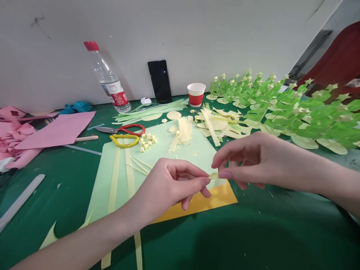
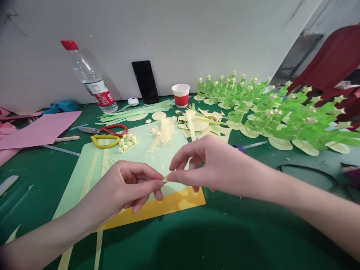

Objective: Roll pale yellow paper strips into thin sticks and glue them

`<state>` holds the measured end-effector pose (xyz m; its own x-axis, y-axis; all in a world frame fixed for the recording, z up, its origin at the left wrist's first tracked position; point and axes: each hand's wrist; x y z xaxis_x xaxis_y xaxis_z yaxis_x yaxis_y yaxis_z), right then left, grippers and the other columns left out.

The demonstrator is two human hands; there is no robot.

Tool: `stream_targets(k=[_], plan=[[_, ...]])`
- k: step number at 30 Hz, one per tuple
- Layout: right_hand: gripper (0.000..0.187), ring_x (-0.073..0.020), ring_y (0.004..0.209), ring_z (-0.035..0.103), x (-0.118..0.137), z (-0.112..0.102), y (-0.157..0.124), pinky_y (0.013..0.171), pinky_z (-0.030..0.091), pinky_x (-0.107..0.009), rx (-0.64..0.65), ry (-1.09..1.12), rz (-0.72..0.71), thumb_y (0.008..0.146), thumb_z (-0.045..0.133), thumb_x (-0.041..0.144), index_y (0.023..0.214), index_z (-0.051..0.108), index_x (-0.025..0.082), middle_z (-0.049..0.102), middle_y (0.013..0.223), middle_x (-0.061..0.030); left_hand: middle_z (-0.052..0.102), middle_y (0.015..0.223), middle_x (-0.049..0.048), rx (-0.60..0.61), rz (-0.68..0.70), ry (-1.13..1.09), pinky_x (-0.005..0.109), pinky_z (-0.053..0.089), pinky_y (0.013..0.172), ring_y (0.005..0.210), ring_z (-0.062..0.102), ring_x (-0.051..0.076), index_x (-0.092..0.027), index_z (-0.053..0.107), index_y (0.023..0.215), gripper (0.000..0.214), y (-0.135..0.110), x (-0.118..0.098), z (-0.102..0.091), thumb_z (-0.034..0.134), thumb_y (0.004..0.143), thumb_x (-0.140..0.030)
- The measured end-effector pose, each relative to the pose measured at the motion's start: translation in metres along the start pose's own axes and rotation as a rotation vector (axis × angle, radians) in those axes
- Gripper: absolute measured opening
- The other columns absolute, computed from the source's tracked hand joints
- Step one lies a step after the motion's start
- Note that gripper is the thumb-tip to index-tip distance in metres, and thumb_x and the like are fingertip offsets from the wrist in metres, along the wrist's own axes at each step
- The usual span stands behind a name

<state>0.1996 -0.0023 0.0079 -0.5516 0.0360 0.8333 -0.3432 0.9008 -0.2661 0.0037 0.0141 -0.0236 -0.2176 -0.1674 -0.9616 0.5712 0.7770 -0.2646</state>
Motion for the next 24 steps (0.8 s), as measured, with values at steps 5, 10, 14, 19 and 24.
stream_targets(k=[5,10,14,19,24], plan=[[0.013,-0.0029,0.037,0.039,0.0061,0.0064,-0.0035,0.036,0.033,-0.012,0.024,0.052,0.020,0.075,0.067,0.030,0.069,0.067,0.018,0.052,0.047,0.0047,0.073,0.061,-0.0004,0.030,-0.001,-0.033,0.013,0.041,0.041,0.035,0.049,0.003,-0.019,0.074,0.074,0.010,-0.0019,-0.0015,0.0009,0.065,0.078,-0.022],[0.014,-0.0024,0.036,0.040,0.0000,0.0069,-0.0040,0.035,0.034,-0.010,-0.013,0.120,-0.043,0.074,0.068,0.032,0.069,0.068,0.018,0.056,0.048,0.0037,0.074,0.065,-0.0027,0.060,-0.065,-0.106,0.009,0.029,0.033,0.039,0.057,0.002,-0.019,0.075,0.075,0.009,-0.0018,-0.0066,0.0011,0.067,0.078,-0.022],[0.009,-0.0028,0.038,0.044,-0.0036,0.0066,-0.0031,0.035,0.036,-0.008,-0.054,0.151,-0.100,0.073,0.068,0.026,0.067,0.069,0.019,0.057,0.049,0.0039,0.073,0.066,-0.0042,0.066,-0.091,-0.174,0.008,0.033,0.036,0.039,0.059,0.001,-0.018,0.074,0.074,0.009,-0.0010,-0.0087,0.0022,0.066,0.080,-0.021],[0.008,-0.0039,0.039,0.047,-0.0035,0.0070,-0.0026,0.035,0.039,-0.010,-0.089,0.145,-0.163,0.072,0.066,0.024,0.067,0.070,0.019,0.061,0.056,0.0018,0.073,0.064,-0.0039,0.089,-0.098,-0.221,0.008,0.032,0.034,0.040,0.060,0.003,-0.018,0.073,0.072,0.010,0.0005,-0.0068,0.0017,0.067,0.079,-0.021],[0.008,-0.0049,0.039,0.046,-0.0038,0.0081,-0.0005,0.034,0.039,-0.011,-0.086,0.161,-0.161,0.072,0.066,0.024,0.067,0.068,0.018,0.056,0.050,0.0026,0.072,0.065,-0.0039,0.073,-0.057,-0.264,0.009,0.031,0.033,0.040,0.060,0.003,-0.020,0.074,0.075,0.008,-0.0004,-0.0055,0.0023,0.067,0.079,-0.020]])
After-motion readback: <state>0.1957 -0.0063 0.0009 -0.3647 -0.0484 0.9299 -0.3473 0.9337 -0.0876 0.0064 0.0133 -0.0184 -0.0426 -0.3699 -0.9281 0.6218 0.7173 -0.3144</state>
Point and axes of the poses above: each hand's wrist, its own y-axis towards the middle knuckle, its own z-axis out of the palm, x = y × z
